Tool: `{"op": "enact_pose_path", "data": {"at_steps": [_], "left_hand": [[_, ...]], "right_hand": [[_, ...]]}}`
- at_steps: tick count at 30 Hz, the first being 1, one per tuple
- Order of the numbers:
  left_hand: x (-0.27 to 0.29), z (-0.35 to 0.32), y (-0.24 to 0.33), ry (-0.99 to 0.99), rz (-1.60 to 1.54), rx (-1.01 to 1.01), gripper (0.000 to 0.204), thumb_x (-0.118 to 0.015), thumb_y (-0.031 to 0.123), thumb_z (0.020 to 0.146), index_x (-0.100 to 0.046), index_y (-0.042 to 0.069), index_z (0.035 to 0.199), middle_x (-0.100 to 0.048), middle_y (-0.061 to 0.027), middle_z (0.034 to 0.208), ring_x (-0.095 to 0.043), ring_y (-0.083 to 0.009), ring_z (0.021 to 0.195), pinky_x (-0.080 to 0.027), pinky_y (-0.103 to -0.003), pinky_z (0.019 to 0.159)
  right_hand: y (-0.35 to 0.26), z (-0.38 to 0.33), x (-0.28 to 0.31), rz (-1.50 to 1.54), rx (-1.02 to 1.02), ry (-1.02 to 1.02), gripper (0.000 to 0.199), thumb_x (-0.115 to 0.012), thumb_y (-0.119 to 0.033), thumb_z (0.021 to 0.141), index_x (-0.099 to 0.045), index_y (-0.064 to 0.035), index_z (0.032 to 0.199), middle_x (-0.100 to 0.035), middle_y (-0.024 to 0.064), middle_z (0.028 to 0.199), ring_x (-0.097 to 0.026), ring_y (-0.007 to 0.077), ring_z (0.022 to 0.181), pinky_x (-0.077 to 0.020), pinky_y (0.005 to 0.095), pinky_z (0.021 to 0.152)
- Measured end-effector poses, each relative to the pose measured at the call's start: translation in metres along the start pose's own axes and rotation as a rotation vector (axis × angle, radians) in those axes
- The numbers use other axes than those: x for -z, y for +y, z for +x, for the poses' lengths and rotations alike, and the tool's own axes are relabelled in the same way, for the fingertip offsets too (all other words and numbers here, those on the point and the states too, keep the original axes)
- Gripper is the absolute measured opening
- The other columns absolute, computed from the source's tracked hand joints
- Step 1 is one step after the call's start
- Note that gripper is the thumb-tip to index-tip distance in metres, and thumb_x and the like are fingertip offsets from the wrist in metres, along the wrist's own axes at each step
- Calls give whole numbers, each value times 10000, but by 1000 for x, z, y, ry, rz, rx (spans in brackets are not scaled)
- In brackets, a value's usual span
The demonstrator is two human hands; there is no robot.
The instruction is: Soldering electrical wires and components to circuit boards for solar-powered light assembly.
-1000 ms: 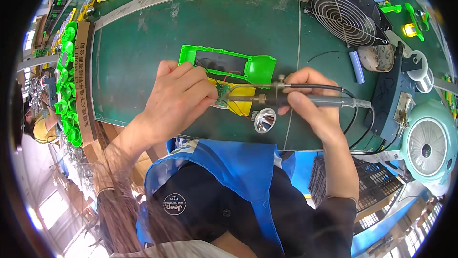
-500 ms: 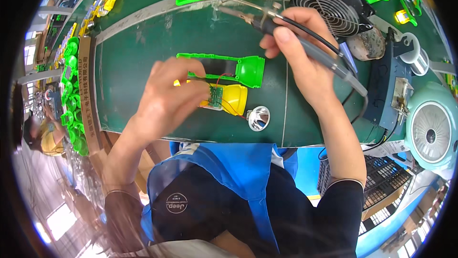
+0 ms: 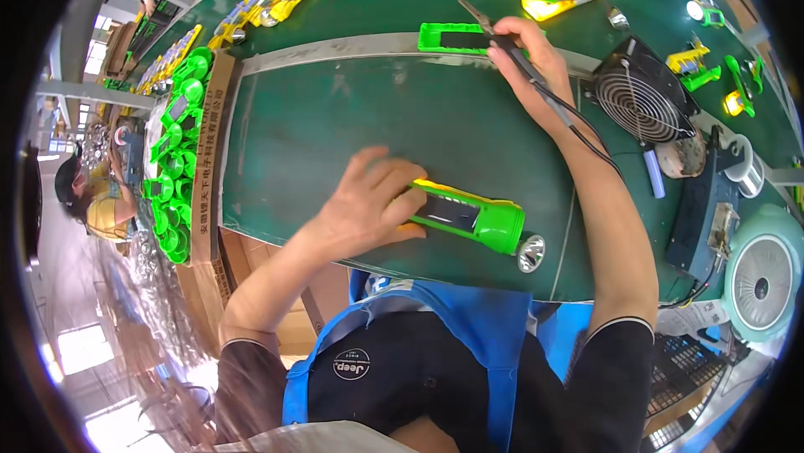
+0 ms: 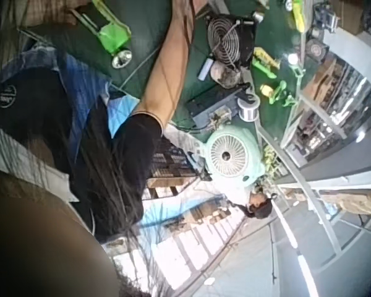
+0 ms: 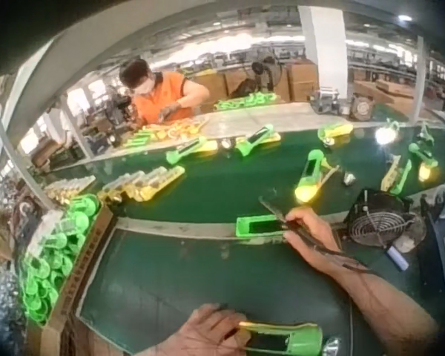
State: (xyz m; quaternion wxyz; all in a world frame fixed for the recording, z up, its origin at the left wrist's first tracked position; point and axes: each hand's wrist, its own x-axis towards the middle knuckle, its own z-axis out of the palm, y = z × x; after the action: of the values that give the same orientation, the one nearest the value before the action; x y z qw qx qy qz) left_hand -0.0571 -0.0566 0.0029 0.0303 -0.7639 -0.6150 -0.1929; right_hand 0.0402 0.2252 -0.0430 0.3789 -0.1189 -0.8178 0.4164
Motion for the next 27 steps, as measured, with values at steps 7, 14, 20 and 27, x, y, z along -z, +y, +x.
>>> {"op": "enact_pose_path", "data": {"at_steps": [7, 14, 20, 27], "left_hand": [[19, -32, -58, 187, -154, 345, 481, -817, 41, 649, -481, 72, 993, -635, -139, 1074, -620, -352, 966, -488, -427, 814], [-10, 74, -209, 395, -52, 636, 476, -773, 135, 746, -425, 84, 1067, -625, -128, 951, -612, -351, 891, -483, -447, 772], [-41, 149, -254, 545, -156, 501, 261, -717, 231, 829, -595, 38, 954, -650, -166, 920, -625, -349, 873, -492, -448, 779], [12, 75, -362, 21, 965, 760, 522, -532, 467, 920, -523, 88, 1279, -421, -112, 1435, -292, -276, 1395, -207, -609, 1087]], "right_hand": [[-36, -64, 37, 123, -221, 20, 230, -590, -81, 932, -496, -24, 1135, -586, 62, 989, -623, 155, 953, -476, 259, 836], [-64, -112, 53, 95, -246, 45, 295, -596, -202, 932, -466, -32, 1134, -573, 121, 1049, -642, 228, 985, -477, 333, 858], [-52, -108, 54, -110, -15, 87, 288, -663, -202, 875, -508, -46, 1061, -659, 164, 918, -646, 283, 835, -512, 357, 745], [-42, -107, 56, -60, -21, 96, 322, -655, -256, 889, -496, -44, 1071, -706, 137, 894, -611, 268, 826, -507, 364, 732]]}}
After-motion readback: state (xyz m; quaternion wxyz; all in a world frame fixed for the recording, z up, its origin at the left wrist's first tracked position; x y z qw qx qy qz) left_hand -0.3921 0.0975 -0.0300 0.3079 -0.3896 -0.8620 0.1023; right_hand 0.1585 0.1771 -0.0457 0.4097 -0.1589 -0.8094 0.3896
